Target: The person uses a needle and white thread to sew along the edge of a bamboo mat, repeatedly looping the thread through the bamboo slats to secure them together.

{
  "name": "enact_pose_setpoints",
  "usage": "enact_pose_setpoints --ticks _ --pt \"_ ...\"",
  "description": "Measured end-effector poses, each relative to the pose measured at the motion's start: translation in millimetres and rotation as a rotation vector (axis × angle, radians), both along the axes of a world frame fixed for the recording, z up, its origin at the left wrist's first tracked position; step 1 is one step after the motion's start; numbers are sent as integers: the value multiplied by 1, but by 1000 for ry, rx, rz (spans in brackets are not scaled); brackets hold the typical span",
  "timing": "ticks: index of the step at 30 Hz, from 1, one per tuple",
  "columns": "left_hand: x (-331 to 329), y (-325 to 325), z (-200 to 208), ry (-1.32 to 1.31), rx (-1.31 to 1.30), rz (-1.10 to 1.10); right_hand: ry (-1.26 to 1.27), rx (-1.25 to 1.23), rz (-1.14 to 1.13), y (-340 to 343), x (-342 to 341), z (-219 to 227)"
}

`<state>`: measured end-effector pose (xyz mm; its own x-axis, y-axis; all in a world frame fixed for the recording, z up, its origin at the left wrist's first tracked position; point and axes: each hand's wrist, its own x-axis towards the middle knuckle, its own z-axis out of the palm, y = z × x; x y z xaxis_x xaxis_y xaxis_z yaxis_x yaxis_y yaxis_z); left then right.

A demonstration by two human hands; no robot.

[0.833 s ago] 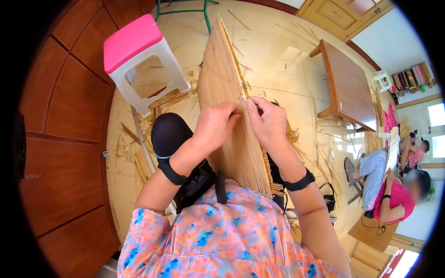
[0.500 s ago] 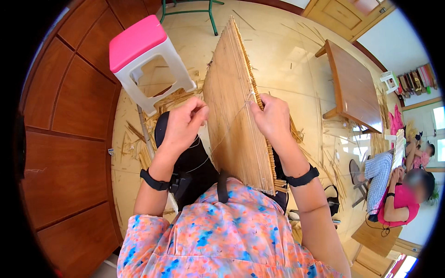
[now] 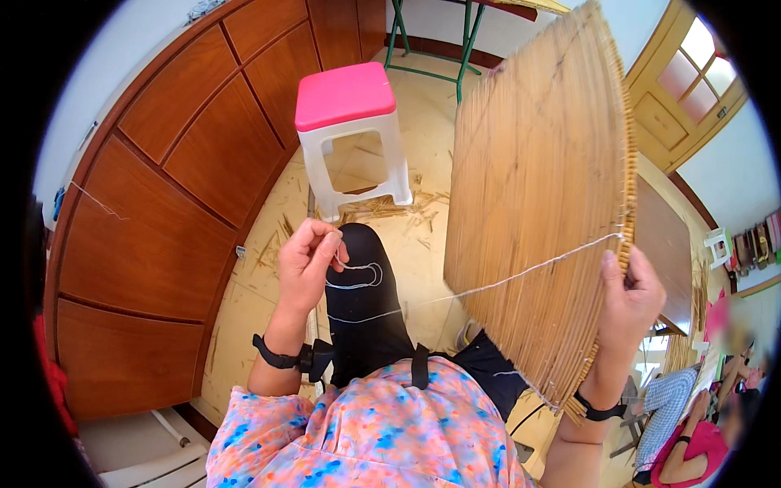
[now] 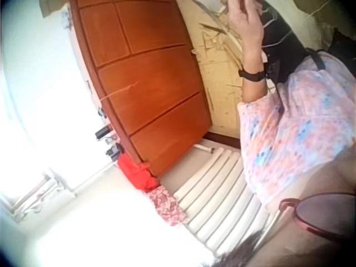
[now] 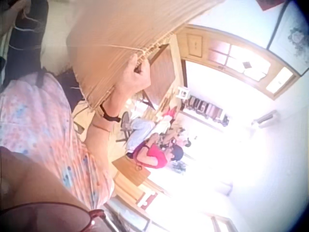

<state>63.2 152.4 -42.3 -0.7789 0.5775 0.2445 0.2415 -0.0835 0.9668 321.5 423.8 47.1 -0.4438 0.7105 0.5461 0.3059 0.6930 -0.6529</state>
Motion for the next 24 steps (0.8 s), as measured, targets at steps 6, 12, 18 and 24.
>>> enact_pose_setpoints --ticks 6,12,18,24 --pt "22 -16 19 101 99 45 310 254 44 -17 5 45" --pt "38 -23 36 182 103 54 440 435 25 -39 -38 72" --pt "53 -35 56 322 126 42 455 769 243 -46 -84 93" --pt "59 -36 64 419 122 -1 196 658 412 -59 -82 93"
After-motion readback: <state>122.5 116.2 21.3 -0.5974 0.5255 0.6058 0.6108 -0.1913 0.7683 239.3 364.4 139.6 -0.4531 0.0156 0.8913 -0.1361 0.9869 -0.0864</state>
